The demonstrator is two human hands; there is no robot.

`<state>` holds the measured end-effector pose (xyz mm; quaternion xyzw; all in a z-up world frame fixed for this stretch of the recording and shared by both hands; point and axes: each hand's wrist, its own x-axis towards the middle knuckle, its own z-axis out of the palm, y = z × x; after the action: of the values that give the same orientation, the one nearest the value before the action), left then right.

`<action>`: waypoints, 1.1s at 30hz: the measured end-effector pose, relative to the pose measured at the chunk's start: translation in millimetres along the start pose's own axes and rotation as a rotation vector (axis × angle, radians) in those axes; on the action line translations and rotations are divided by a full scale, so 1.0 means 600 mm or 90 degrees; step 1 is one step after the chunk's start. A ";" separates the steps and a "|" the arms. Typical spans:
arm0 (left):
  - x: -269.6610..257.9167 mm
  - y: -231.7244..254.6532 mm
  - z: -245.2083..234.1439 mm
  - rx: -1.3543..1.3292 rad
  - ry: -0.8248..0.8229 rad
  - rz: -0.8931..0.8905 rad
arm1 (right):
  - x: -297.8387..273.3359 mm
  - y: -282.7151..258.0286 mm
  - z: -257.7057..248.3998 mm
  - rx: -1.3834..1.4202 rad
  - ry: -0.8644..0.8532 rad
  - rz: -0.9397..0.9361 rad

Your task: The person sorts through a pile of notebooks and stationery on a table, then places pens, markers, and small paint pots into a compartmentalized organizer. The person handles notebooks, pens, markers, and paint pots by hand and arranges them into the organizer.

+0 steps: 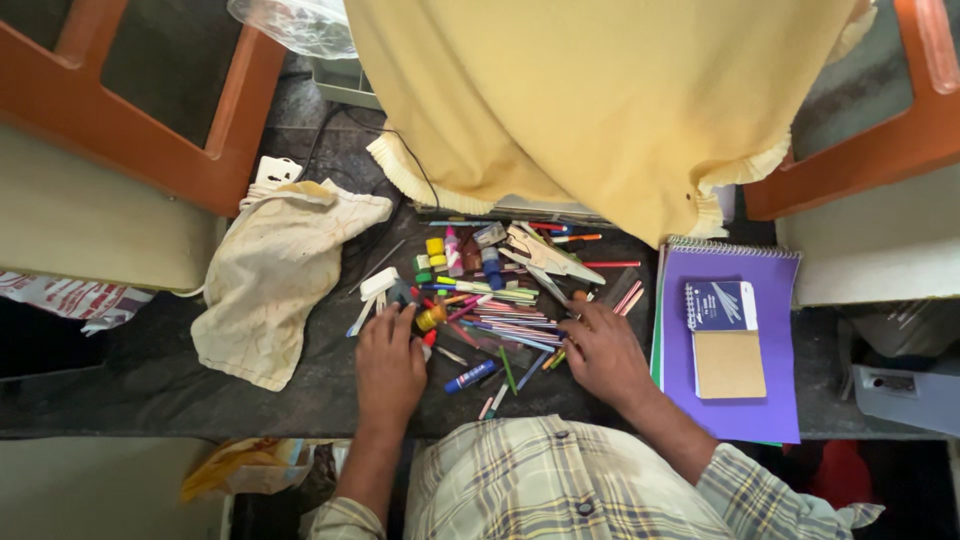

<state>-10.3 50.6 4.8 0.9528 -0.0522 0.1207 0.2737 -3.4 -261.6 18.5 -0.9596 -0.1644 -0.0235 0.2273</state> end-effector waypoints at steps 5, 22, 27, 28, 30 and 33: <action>0.004 -0.012 0.013 -0.051 -0.045 0.030 | 0.007 -0.001 0.001 -0.003 -0.020 0.004; 0.275 -0.080 0.000 -0.100 0.062 -0.033 | 0.113 -0.069 -0.007 0.054 -0.010 -0.110; 0.433 -0.145 0.029 -0.026 0.065 0.052 | 0.164 -0.103 0.000 0.083 0.006 -0.156; 0.459 -0.156 0.037 -0.011 0.057 0.063 | 0.169 -0.111 0.001 0.102 -0.016 -0.151; 0.500 -0.175 0.053 0.017 0.039 0.073 | 0.187 -0.123 0.002 0.140 -0.055 -0.142; 0.546 -0.196 0.082 0.081 -0.013 0.056 | 0.229 -0.144 -0.003 0.107 -0.138 -0.148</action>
<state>335.3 112.6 -10.3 0.9662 -0.0891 0.1257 0.2068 98.4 -147.7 73.5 -0.9088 -0.2990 0.0680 0.2831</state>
